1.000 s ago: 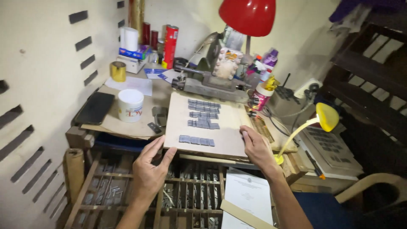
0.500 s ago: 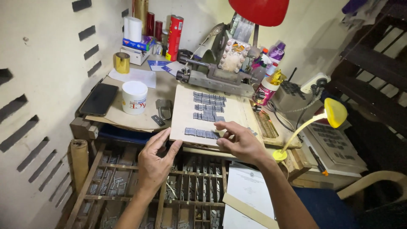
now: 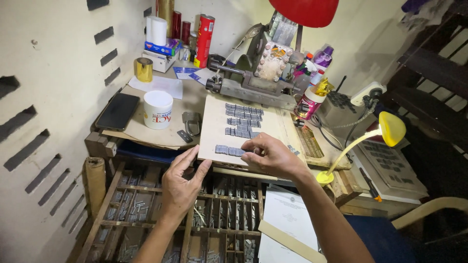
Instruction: Manually setting metal type characters from a type case into a layout for letterpress printing.
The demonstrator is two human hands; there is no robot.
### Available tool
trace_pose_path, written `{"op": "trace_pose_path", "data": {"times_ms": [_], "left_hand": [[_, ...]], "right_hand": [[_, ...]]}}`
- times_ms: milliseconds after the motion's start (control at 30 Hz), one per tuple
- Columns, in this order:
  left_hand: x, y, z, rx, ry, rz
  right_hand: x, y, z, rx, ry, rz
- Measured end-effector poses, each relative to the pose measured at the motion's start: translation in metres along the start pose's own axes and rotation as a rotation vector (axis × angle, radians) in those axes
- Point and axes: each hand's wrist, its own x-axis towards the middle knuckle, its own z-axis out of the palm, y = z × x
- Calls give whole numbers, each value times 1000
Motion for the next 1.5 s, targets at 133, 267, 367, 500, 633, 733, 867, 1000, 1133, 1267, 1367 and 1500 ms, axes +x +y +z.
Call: {"op": "trace_pose_path", "data": {"times_ms": [133,267,367,500,633,733,867,1000,1133,1267,1367,1500], "left_hand": [[0,-1,1,12,9,-18],[-1,-2,-1,9,-4,-33],[-2,-4,0,2,-11,-40],[-4,-1,-3,-15,-47,-71],[-8,6,-15,10,-112,-160],[-12,9,-23,5,-147,-225],[-22,8,-28,68,-125,-204],[-28,8,-31,106,-125,-197],[-32,6,-30,123,-92,-104],[-35,-2,-28,112,-99,-106],[-44,-14,-24,124,-120,-161],[-57,-36,-21,112,-212,-308]], "right_hand": [[-2,1,-1,-5,-8,5],[-3,6,-1,-37,-16,-51],[-4,10,3,-46,13,-62],[-6,7,6,-46,32,-53],[-14,8,1,-38,35,16],[-20,9,2,-21,75,14],[-26,3,8,-53,164,114],[-28,-10,5,-14,159,185],[-28,-6,4,-15,137,208],[-28,-6,3,-22,160,199],[-27,-8,1,0,139,244],[-20,-8,-8,-55,59,183]]}}
